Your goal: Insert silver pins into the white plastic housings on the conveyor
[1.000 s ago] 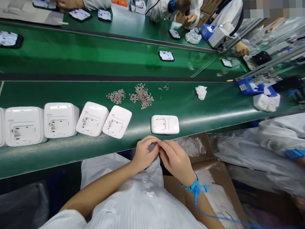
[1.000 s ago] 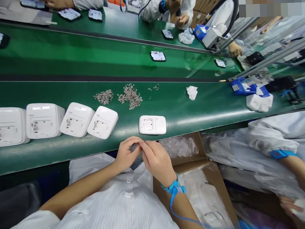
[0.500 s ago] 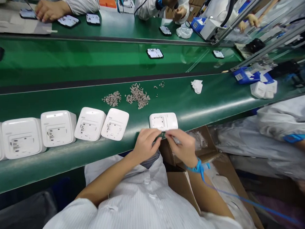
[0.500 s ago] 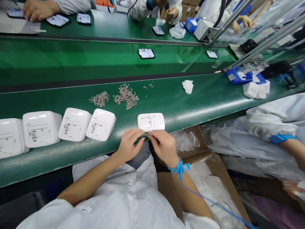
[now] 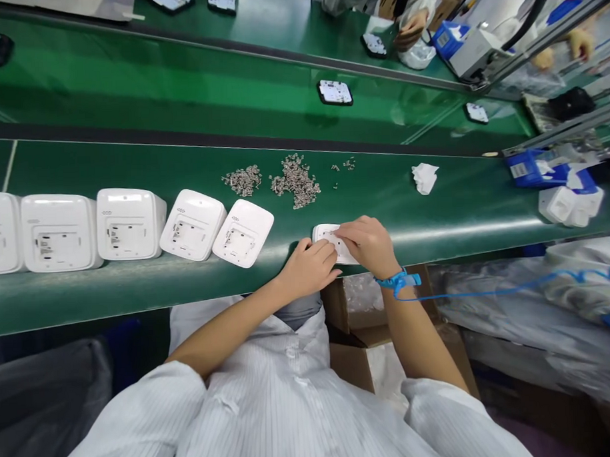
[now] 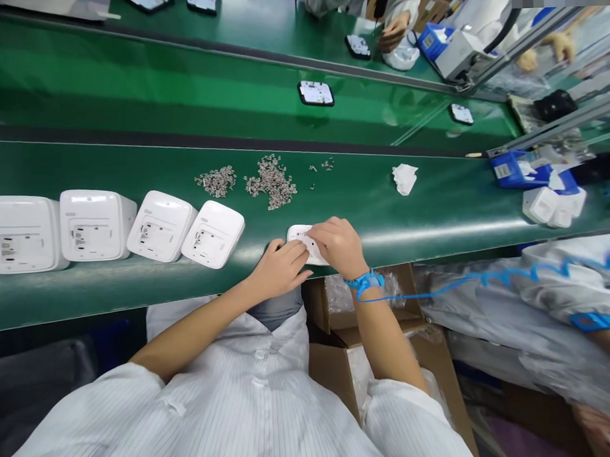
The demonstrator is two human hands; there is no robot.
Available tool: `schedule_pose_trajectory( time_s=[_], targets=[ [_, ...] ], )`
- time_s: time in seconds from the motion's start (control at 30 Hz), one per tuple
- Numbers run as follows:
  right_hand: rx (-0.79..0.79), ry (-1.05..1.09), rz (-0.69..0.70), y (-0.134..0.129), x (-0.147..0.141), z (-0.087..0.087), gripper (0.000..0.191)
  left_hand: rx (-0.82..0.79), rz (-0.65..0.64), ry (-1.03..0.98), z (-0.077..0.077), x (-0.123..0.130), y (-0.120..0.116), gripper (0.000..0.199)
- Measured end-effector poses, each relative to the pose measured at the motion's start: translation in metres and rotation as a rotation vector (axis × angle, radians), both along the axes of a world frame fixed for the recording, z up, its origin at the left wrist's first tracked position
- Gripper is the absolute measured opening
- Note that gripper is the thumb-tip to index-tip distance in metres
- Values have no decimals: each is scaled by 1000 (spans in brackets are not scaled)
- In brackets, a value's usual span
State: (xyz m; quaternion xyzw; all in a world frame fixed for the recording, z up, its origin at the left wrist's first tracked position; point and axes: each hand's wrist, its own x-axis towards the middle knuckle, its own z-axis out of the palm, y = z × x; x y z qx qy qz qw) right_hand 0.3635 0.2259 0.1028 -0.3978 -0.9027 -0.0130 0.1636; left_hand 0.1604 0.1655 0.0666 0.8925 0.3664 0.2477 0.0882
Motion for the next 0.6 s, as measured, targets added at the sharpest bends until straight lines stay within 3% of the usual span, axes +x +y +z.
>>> schedule_pose_trajectory(
  time_s=[0.6],
  targets=[
    [-20,118,-8,-6,-8,-5,18,16,-2,31,3,2,-3,25]
  ],
)
